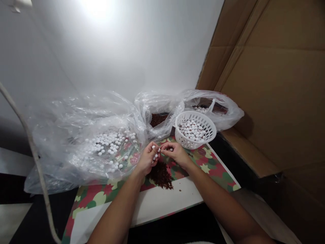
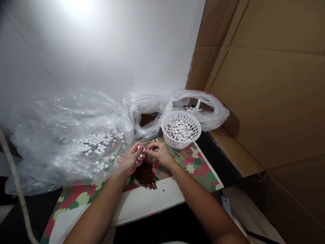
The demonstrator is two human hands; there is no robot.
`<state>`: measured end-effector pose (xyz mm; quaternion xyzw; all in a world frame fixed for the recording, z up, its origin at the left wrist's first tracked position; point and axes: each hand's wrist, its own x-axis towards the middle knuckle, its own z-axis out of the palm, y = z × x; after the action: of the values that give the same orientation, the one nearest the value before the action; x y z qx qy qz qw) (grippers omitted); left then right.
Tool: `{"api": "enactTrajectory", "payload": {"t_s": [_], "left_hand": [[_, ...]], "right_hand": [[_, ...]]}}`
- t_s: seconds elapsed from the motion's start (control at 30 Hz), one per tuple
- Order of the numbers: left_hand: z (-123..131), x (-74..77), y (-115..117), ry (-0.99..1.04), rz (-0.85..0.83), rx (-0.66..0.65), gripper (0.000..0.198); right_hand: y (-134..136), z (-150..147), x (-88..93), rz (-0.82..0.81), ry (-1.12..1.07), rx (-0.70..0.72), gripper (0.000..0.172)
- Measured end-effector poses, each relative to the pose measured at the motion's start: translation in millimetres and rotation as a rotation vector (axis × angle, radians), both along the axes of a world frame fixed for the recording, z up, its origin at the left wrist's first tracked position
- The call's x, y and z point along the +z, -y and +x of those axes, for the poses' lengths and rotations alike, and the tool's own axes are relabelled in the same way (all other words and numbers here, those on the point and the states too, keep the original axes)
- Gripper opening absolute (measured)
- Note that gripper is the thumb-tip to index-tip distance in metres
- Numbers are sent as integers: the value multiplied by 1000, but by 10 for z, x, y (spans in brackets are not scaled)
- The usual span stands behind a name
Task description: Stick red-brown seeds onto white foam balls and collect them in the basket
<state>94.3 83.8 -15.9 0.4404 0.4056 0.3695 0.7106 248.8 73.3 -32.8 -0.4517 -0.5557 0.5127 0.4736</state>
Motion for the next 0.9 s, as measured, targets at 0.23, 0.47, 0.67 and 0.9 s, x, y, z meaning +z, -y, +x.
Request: {"api": "enactTrajectory", "payload": {"t_s": [0.23, 0.47, 0.67, 0.9], "left_hand": [[44, -12, 24, -29, 18, 38, 40], [45, 11, 19, -32, 10, 32, 39], [63, -14, 4, 17, -64, 71, 40], [-116, 64, -101, 215, -243, 43, 33]], "right_hand": [[-9, -45, -68, 2, -14, -53, 33], [-2, -63, -57, 105, -14, -18, 31], [-34, -99, -86, 109, 39, -63, 29], [-134, 53, -219, 77, 194, -108, 17]]}}
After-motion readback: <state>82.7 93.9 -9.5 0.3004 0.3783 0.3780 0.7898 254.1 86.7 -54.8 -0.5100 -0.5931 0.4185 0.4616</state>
